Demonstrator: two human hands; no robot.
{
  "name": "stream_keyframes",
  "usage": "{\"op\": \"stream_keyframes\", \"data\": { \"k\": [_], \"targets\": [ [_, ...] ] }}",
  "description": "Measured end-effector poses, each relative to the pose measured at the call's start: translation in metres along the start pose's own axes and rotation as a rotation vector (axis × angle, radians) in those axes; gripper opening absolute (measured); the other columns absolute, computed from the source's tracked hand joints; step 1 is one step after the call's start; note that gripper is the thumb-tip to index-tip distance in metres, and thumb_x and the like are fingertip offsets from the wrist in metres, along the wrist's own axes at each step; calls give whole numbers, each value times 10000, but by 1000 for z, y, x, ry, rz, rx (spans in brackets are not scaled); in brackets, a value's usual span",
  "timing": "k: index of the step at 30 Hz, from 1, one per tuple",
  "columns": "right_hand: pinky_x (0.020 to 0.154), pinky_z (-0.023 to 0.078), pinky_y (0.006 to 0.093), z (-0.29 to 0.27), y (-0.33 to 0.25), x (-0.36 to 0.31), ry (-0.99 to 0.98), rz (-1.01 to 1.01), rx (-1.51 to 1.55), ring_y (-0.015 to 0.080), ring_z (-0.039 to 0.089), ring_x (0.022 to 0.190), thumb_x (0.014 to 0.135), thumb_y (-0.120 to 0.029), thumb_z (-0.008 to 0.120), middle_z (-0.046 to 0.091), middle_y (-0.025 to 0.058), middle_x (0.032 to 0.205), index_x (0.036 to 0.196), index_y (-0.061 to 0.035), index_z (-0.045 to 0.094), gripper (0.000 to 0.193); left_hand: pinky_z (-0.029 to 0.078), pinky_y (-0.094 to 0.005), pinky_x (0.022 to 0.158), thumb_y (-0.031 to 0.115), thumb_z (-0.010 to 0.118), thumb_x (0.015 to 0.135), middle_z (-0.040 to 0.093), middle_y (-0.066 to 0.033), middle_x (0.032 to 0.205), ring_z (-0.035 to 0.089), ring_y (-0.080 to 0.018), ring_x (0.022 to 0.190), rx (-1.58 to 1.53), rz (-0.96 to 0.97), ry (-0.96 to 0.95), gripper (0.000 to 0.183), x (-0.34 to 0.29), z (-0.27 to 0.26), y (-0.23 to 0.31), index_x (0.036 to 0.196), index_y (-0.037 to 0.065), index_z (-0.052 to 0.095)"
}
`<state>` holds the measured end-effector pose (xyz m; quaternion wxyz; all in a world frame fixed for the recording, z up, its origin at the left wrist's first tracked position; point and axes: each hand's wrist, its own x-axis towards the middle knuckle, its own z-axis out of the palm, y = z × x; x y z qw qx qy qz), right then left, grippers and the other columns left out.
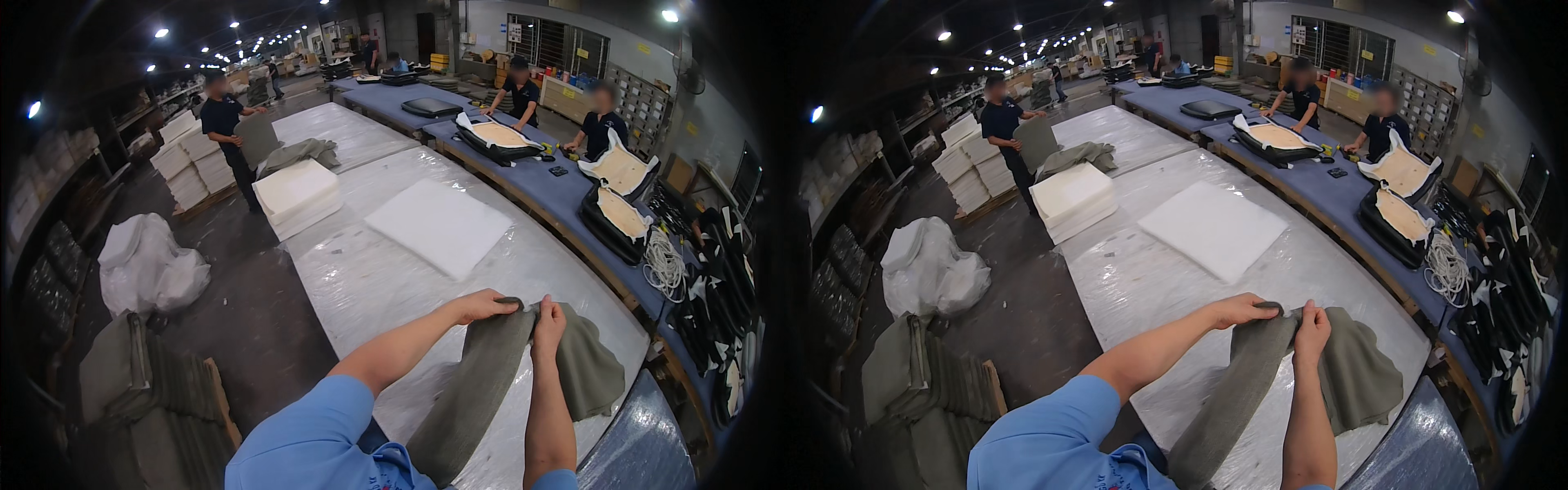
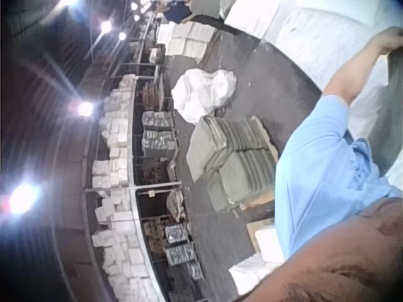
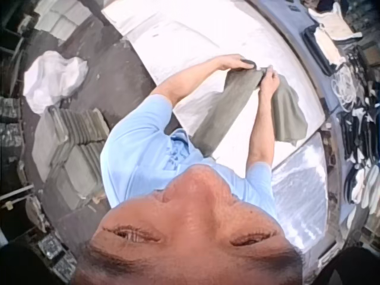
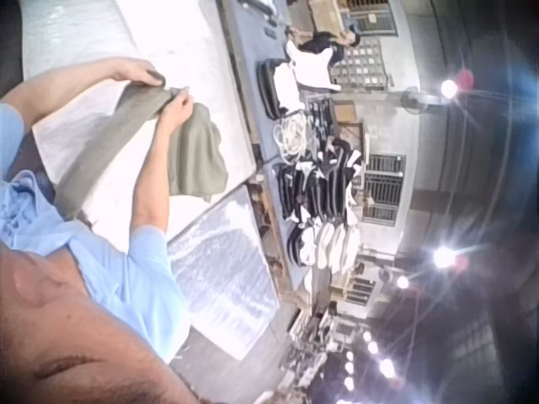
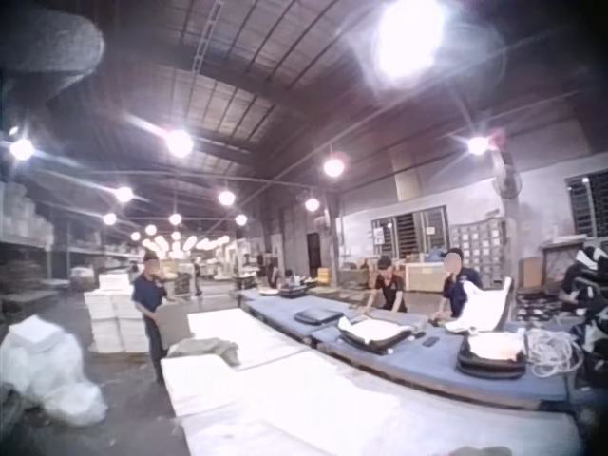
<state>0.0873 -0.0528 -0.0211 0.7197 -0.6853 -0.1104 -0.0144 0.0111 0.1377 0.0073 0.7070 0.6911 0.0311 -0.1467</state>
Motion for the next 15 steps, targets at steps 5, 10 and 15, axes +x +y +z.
{"op": "stream_keyframes", "data": {
  "k": [5, 10, 15],
  "targets": [
    [593, 300, 280, 6, 2, 14, 24, 18, 27, 56, 325, 677, 1084, -352, 564, 382, -68, 690, 710, -108, 426, 466, 468, -302, 940, 515, 592, 1039, 701, -47, 1126, 593, -129, 1037, -87, 98, 109, 552, -2, 27, -4, 1218, 7, 710],
    [567, 337, 348, 11, -3, 29, 66, 59, -35, 100, 388, 636, 1070, -411, 554, 457, -32, 643, 697, -20, 531, 541, 512, -324, 824, 560, 561, 1040, 709, -60, 1008, 612, -136, 910, -135, 164, 298, 584, 11, 51, -19, 1100, -2, 708],
    [594, 389, 431, 45, -8, 20, 206, 30, -257, 172, 424, 594, 1036, -460, 571, 487, 112, 580, 655, 29, 540, 620, 549, -332, 649, 514, 567, 1047, 709, -68, 836, 673, -152, 694, -246, 127, 369, 504, 23, 31, -27, 977, 25, 670]
  ]
}}
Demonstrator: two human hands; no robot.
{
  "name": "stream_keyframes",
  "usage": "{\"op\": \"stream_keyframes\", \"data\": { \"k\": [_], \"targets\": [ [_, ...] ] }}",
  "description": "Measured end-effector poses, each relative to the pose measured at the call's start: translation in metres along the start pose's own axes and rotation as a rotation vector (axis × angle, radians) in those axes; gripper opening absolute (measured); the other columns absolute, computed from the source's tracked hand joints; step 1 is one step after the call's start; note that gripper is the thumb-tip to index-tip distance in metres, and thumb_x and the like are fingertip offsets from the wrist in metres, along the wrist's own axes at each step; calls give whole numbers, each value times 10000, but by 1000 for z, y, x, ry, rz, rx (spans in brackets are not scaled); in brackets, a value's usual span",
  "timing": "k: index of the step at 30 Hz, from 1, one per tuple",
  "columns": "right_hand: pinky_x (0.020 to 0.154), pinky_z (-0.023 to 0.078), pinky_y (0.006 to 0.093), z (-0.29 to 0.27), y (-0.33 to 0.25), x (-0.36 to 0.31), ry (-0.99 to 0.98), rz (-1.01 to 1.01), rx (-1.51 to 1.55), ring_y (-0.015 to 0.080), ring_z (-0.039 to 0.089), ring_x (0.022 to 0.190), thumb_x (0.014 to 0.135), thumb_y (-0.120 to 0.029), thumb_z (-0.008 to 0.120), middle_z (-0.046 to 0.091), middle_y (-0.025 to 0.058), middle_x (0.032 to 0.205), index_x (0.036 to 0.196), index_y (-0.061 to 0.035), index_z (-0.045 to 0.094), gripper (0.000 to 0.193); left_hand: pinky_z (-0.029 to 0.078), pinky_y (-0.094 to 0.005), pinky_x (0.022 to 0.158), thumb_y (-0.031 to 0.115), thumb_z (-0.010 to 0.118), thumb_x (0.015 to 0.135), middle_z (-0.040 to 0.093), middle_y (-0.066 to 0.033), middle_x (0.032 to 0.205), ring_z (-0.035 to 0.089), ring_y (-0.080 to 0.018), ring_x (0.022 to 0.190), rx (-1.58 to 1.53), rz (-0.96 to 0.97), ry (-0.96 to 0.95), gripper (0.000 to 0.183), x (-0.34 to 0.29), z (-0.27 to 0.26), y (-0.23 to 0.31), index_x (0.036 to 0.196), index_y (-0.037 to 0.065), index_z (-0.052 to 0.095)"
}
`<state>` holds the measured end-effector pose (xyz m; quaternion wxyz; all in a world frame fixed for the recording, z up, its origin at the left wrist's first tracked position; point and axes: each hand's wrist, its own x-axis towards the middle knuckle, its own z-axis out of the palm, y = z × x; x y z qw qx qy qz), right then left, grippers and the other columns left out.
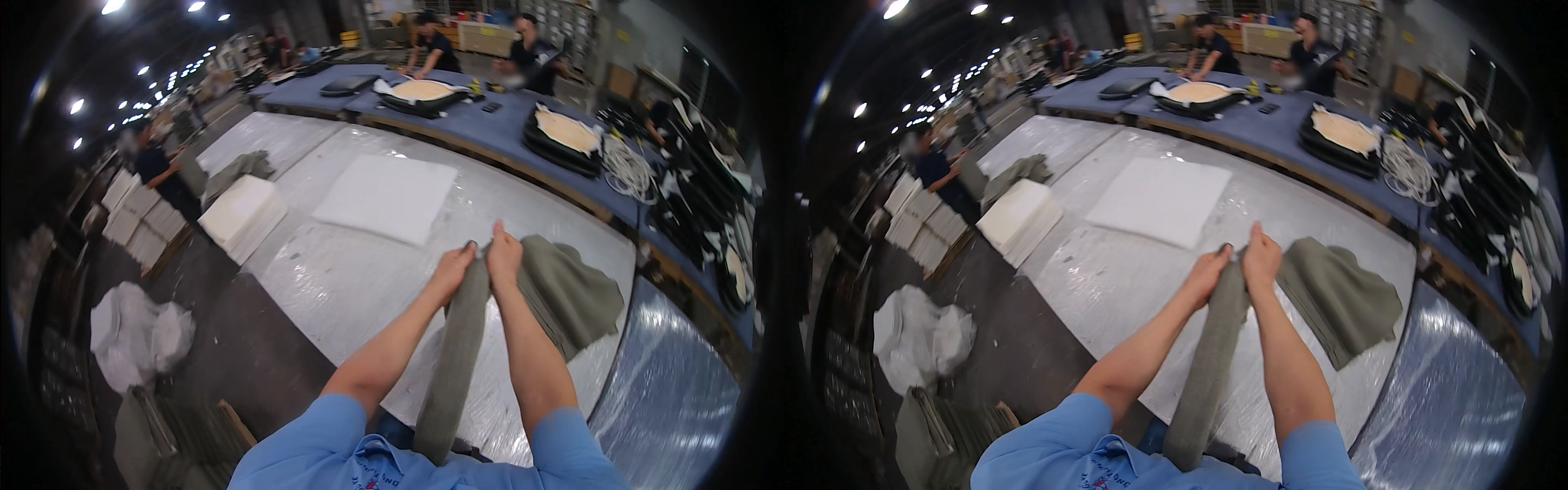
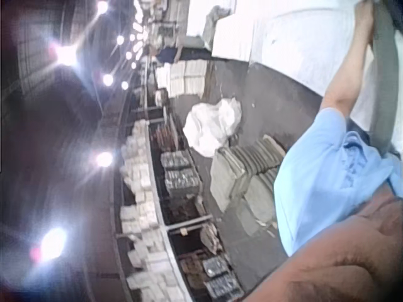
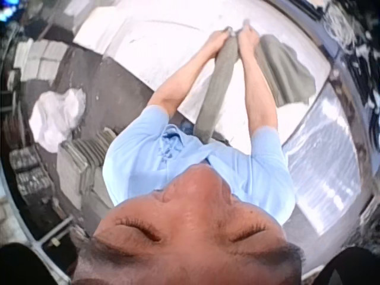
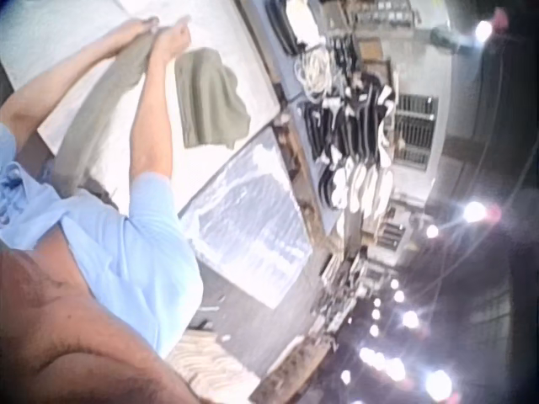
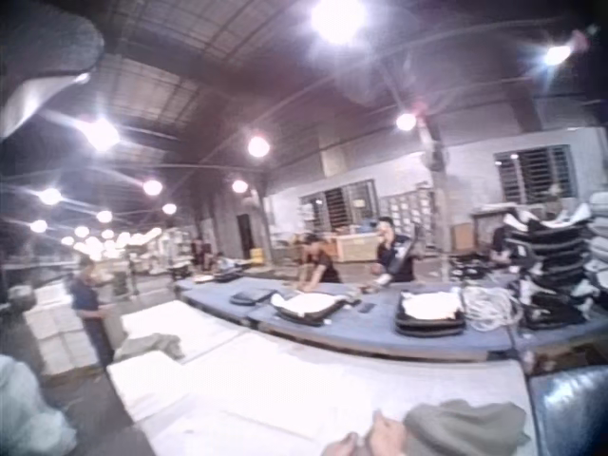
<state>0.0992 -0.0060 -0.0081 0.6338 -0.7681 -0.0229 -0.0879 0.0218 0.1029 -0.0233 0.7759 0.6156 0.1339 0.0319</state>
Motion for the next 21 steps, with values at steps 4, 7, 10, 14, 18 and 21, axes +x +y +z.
{"op": "stream_keyframes", "data": {
  "k": [4, 7, 10, 14, 18, 21],
  "targets": [
    [612, 418, 437, -6, 12, 0, 54, 39, 84, 202, 443, 575, 1028, -453, 577, 517, 149, 574, 658, 51, 559, 625, 515, -322, 602, 445, 593, 1048, 672, -44, 783, 624, -140, 631, -1, -48, -35, 424, 5, 18, 7, 965, 37, 670],
    [608, 411, 432, -5, 17, -1, 89, 57, 71, 195, 432, 572, 1026, -430, 579, 493, 141, 561, 657, 63, 533, 618, 489, -317, 629, 419, 598, 1047, 643, -30, 767, 583, -121, 662, 161, -7, 26, 426, 7, 24, 11, 953, 13, 685],
    [604, 408, 427, -2, 23, -4, 107, 58, 101, 191, 425, 574, 1027, -417, 576, 480, 134, 561, 658, 64, 524, 609, 476, -323, 660, 407, 589, 1050, 640, -39, 771, 561, -126, 691, 357, 48, 89, 447, 6, 26, 13, 936, -12, 693],
    [613, 410, 427, 9, 24, -9, 90, 88, 133, 192, 430, 589, 1028, -408, 567, 478, 136, 574, 671, 63, 528, 592, 465, -332, 678, 393, 576, 1053, 644, -51, 778, 550, -136, 707, 511, 120, 136, 456, 6, 16, 12, 929, -29, 693],
    [633, 419, 439, 6, 27, -7, 60, 146, 151, 212, 445, 595, 1030, -402, 559, 497, 151, 585, 673, 62, 539, 585, 461, -442, 711, 380, 512, 1064, 650, -206, 762, 590, -296, 705, 583, 221, 203, 477, -3, 28, 17, 890, -40, 656],
    [657, 433, 450, 6, 22, -10, 22, 133, 102, 241, 487, 605, 1036, -410, 549, 540, 168, 616, 698, 61, 558, 579, 467, -405, 698, 389, 526, 1067, 672, -134, 780, 609, -222, 724, 473, 87, 123, 463, -1, 19, 22, 898, -14, 679]
  ]
}}
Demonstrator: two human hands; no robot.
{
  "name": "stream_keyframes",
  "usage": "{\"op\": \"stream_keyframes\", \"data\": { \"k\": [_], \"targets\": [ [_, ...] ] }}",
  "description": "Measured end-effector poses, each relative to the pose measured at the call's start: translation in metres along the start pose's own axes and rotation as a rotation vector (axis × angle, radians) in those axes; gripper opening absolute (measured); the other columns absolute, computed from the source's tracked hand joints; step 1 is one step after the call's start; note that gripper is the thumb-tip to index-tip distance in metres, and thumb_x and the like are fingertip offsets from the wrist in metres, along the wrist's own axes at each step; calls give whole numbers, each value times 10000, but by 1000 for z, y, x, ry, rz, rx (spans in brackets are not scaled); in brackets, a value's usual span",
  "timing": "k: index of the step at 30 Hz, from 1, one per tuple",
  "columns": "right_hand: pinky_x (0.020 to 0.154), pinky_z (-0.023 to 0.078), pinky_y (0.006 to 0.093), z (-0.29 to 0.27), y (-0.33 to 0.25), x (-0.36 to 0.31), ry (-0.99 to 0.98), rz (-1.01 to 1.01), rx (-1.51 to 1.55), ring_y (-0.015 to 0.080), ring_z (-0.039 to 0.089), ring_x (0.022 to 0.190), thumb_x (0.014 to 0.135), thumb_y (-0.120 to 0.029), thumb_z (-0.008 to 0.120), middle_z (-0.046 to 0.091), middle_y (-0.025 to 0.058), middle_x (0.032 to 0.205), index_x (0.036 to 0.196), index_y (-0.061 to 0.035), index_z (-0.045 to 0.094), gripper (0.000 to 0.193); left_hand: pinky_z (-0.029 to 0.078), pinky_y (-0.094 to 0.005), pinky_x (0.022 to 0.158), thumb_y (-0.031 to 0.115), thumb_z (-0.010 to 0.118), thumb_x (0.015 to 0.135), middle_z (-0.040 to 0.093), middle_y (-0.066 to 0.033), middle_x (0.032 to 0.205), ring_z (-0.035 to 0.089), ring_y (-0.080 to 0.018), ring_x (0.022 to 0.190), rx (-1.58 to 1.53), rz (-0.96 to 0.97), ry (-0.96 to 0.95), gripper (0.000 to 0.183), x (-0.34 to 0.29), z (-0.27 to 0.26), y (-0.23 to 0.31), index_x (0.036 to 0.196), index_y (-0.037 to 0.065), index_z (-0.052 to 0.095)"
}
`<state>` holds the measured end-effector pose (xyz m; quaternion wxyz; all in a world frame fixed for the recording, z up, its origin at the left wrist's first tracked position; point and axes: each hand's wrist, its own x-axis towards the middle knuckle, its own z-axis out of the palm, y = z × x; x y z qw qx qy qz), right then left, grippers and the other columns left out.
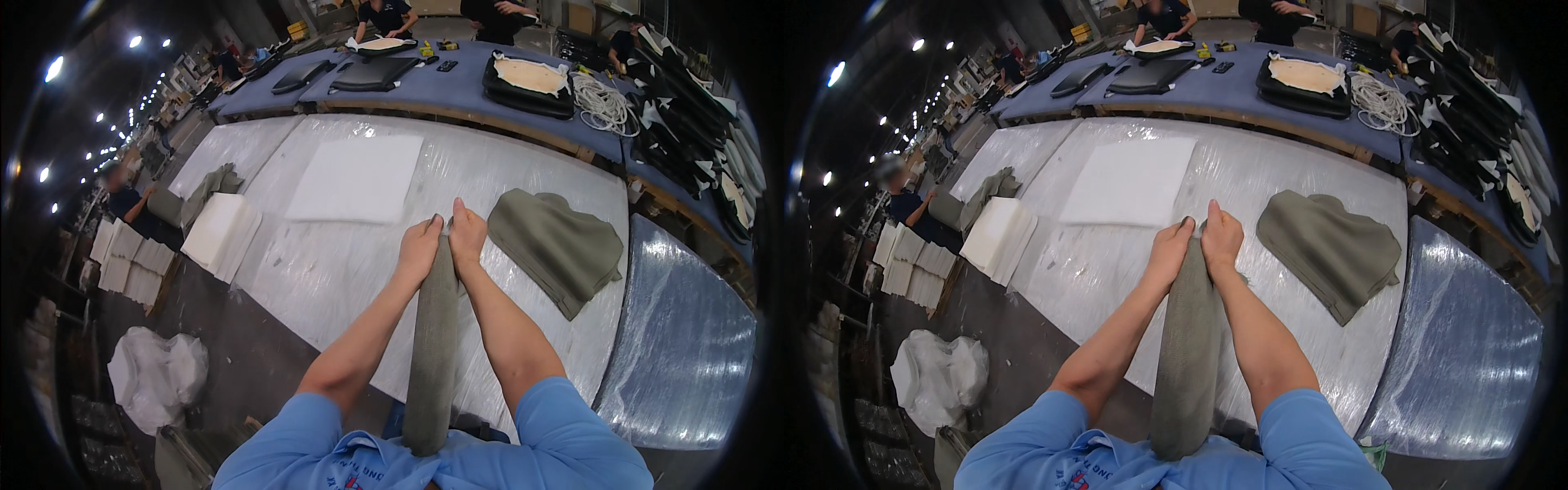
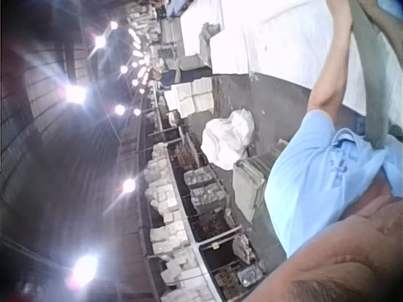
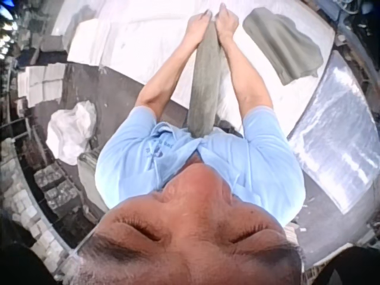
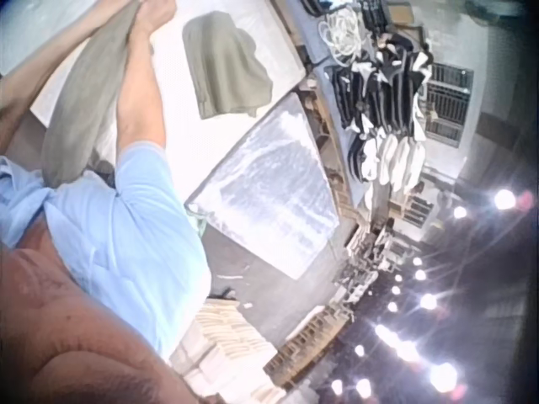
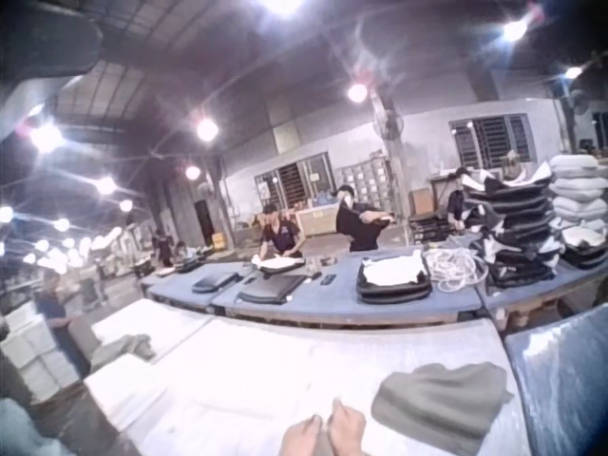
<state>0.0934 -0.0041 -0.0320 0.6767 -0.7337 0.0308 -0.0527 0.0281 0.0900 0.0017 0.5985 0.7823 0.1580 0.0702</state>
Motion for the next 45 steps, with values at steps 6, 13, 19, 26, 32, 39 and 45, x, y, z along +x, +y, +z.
{"op": "stream_keyframes", "data": {
  "k": [6, 13, 19, 26, 32, 39, 45],
  "targets": [
    [960, 447, 427, -24, -22, -14, -83, -174, -25, 311, 589, 1074, 1085, -484, 431, 613, 222, 1221, 1245, -9, 569, 519, 490, -295, 696, 444, 571, 1057, 672, -13, 923, 603, -104, 795, -462, -123, -214, 436, -1, -14, -1, 1033, 24, 685],
    [1248, 172, 465, -24, -37, -48, -352, -131, 253, 336, 254, 1526, 1055, -700, 240, 295, 234, 1618, 1661, -127, 177, 837, 476, -270, 792, 448, 557, 1060, 654, -22, 983, 583, -100, 885, -550, -50, -145, 431, -10, 7, -8, 1105, 33, 664],
    [1252, 163, 465, -20, -23, -49, -413, -150, 318, 342, 225, 1541, 1050, -698, 292, 273, 232, 1634, 1671, -162, 158, 831, 451, -261, 892, 338, 520, 1081, 630, -18, 1076, 560, -116, 999, -371, 169, -89, 332, -1, 10, -17, 1170, 41, 638],
    [1259, 151, 419, -19, -1, -35, -444, -118, 490, 331, 202, 1550, 1062, -645, 371, 197, 202, 1679, 1677, -175, 130, 810, 478, -320, 972, 284, 560, 1059, 681, -112, 1201, 621, -180, 1099, -232, 242, -55, 414, 3, 17, -7, 1368, 9, 568],
    [1263, 166, 437, -24, -10, -42, -350, -278, 138, 352, 171, 1565, 1114, -523, 283, 181, 249, 1673, 1652, -28, 104, 754, 475, -334, 993, 347, 629, 1013, 666, -126, 1245, 609, -202, 1147, -207, 127, -236, 539, 5, -4, 6, 1407, -10, 541],
    [1271, 112, 470, -45, -46, -75, -343, -453, 34, 388, 115, 1577, 1098, -553, 291, 133, 240, 1694, 1642, 1, 108, 798, 496, -309, 788, 354, 677, 937, 662, -117, 1087, 601, -160, 952, -128, -207, -540, 533, 2, -26, 32, 1277, -52, 621],
    [1271, 103, 471, -40, -45, -82, -324, -453, 66, 388, 105, 1581, 1088, -578, 296, 138, 238, 1697, 1636, 16, 120, 827, 474, -342, 607, 308, 654, 920, 680, -129, 952, 590, -177, 732, 57, -326, -497, 416, 19, -16, 38, 1042, -87, 699]
  ]
}}
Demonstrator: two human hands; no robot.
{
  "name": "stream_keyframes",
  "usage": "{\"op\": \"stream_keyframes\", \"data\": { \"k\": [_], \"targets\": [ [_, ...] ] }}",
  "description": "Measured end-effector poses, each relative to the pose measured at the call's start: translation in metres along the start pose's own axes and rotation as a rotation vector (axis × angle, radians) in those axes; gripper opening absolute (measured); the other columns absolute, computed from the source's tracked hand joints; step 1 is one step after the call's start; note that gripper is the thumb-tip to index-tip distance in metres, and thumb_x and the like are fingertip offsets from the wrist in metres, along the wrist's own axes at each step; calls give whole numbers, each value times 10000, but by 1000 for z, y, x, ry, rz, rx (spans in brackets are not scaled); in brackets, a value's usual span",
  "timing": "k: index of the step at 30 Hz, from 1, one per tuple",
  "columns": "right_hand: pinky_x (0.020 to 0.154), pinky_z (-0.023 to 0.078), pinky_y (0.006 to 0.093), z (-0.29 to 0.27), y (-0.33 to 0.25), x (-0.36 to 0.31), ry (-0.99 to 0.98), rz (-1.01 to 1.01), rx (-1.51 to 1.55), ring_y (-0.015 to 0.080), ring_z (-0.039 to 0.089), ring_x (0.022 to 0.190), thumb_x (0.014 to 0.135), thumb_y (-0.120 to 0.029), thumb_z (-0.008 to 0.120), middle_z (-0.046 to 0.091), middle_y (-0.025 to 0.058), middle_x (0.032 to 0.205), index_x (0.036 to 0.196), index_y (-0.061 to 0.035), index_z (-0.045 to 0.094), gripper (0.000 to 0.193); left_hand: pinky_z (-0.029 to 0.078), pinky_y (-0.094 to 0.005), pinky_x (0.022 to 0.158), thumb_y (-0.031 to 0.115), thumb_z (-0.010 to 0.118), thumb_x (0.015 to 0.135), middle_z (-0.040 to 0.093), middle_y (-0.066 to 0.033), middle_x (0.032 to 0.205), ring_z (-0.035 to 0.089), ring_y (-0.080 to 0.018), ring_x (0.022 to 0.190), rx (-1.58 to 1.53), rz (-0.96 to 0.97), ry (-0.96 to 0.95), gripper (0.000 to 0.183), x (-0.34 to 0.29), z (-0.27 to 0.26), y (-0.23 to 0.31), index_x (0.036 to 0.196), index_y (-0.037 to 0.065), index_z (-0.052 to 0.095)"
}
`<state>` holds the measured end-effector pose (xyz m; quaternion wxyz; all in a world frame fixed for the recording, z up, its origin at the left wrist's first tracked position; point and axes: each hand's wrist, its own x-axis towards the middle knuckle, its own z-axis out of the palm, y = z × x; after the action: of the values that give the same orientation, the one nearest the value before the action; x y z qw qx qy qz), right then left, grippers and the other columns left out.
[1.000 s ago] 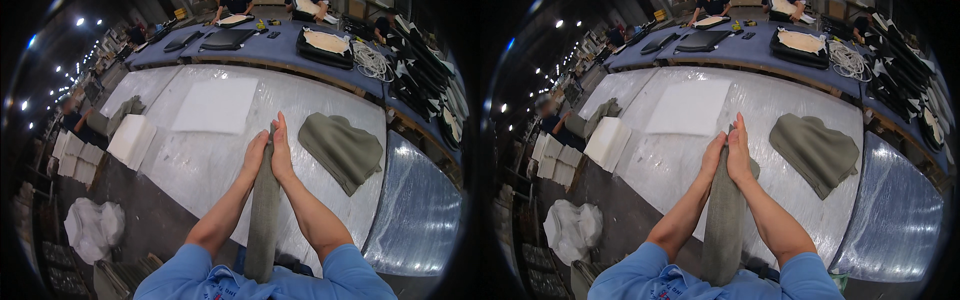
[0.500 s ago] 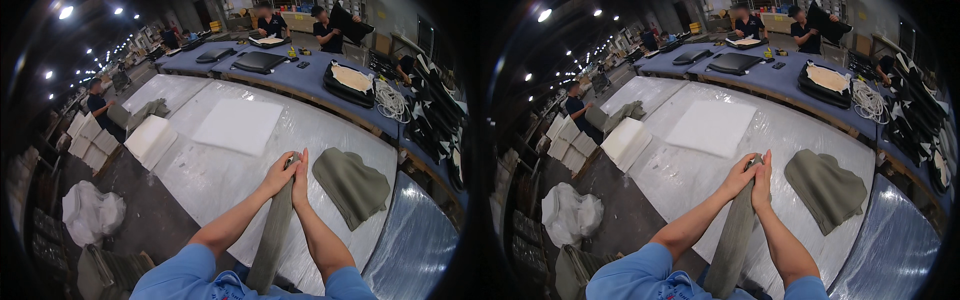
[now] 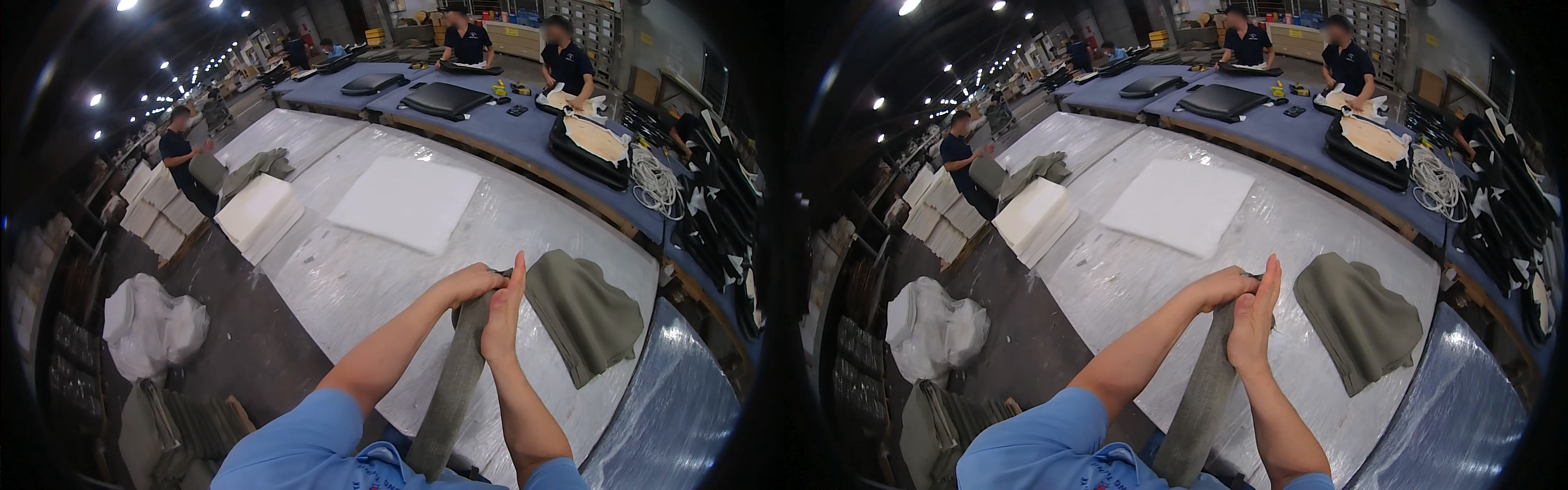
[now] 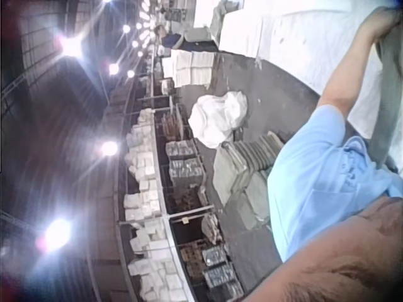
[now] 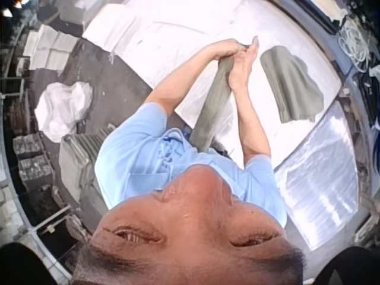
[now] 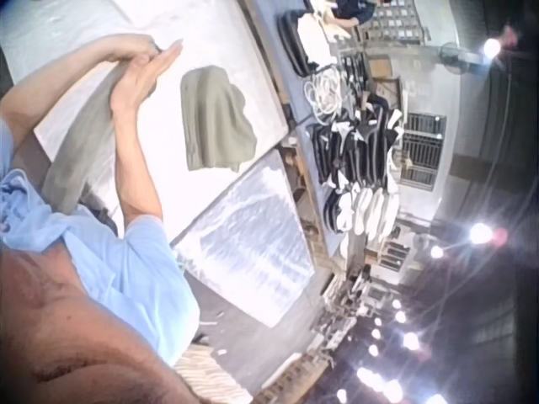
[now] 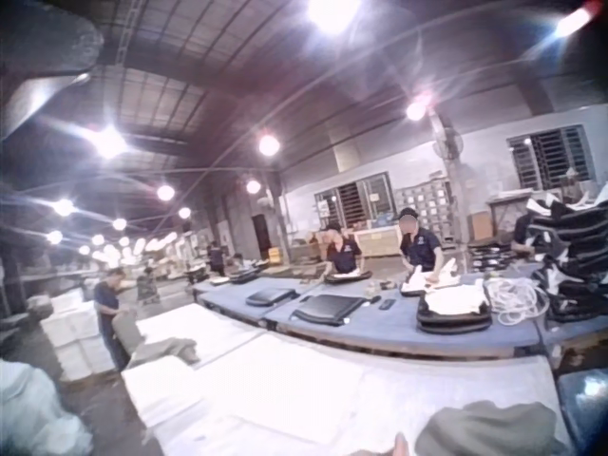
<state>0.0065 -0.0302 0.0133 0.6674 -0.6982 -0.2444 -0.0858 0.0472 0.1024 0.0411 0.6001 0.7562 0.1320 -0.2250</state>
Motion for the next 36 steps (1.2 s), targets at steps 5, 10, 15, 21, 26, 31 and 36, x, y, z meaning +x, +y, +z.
{"op": "stream_keyframes", "data": {
  "k": [5, 10, 15, 21, 26, 31, 36],
  "targets": [
    [1276, 99, 445, 2, 7, 3, -47, 3, -20, 359, 112, 1585, 1099, -567, 268, 146, 221, 1703, 1637, 7, 145, 796, 522, -358, 700, 304, 624, 955, 707, -136, 957, 632, -230, 768, -244, -26, 33, 373, 44, -11, -19, 1048, -45, 718],
    [1287, 36, 411, -5, -1, 16, -110, 307, 426, 298, 65, 1599, 1050, -705, 197, 109, 158, 1728, 1657, -58, 137, 889, 474, -366, 963, 400, 459, 1104, 704, -98, 1031, 616, -202, 1021, -328, 547, 836, 446, 38, -12, -80, 1275, 29, 638],
    [1281, 96, 420, -6, 7, 14, -145, 255, 415, 293, 133, 1587, 1062, -682, 182, 171, 154, 1714, 1651, -71, 196, 849, 248, -373, 1224, 573, 260, 1113, 362, -153, 1613, 327, -263, 1489, -383, 585, 436, 692, -1, 22, -78, 1616, 103, 327],
    [1277, 111, 412, 14, -2, 11, -201, 300, 449, 294, 147, 1581, 1053, -688, 180, 174, 167, 1707, 1650, -56, 189, 870, 147, -376, 1277, 536, 249, 1118, 171, -194, 1709, 145, -294, 1590, -402, 552, 331, 748, -22, 23, -60, 1639, 4, 174],
    [1278, 103, 428, 19, 18, 8, -156, 226, 322, 325, 115, 1586, 1071, -635, 200, 140, 196, 1707, 1645, -32, 172, 833, 139, -386, 1278, 532, 302, 1111, 191, -222, 1697, 141, -324, 1589, -349, 553, 435, 772, -22, 29, -54, 1623, -36, 190],
    [1278, 94, 443, 22, 29, 8, -114, 147, 156, 356, 82, 1590, 1090, -582, 221, 105, 225, 1708, 1640, -8, 155, 797, 127, -377, 1278, 527, 308, 1113, 186, -214, 1699, 129, -307, 1592, -340, 544, 493, 762, -27, 26, -55, 1628, -21, 183],
    [1279, 84, 454, 7, 19, 1, -109, 97, -128, 387, 38, 1595, 1104, -538, 228, 55, 256, 1708, 1638, 7, 137, 768, 109, -390, 1282, 524, 292, 1117, 129, -203, 1715, 92, -309, 1597, -456, 393, 396, 779, -58, 30, -54, 1633, -33, 117]
  ]
}}
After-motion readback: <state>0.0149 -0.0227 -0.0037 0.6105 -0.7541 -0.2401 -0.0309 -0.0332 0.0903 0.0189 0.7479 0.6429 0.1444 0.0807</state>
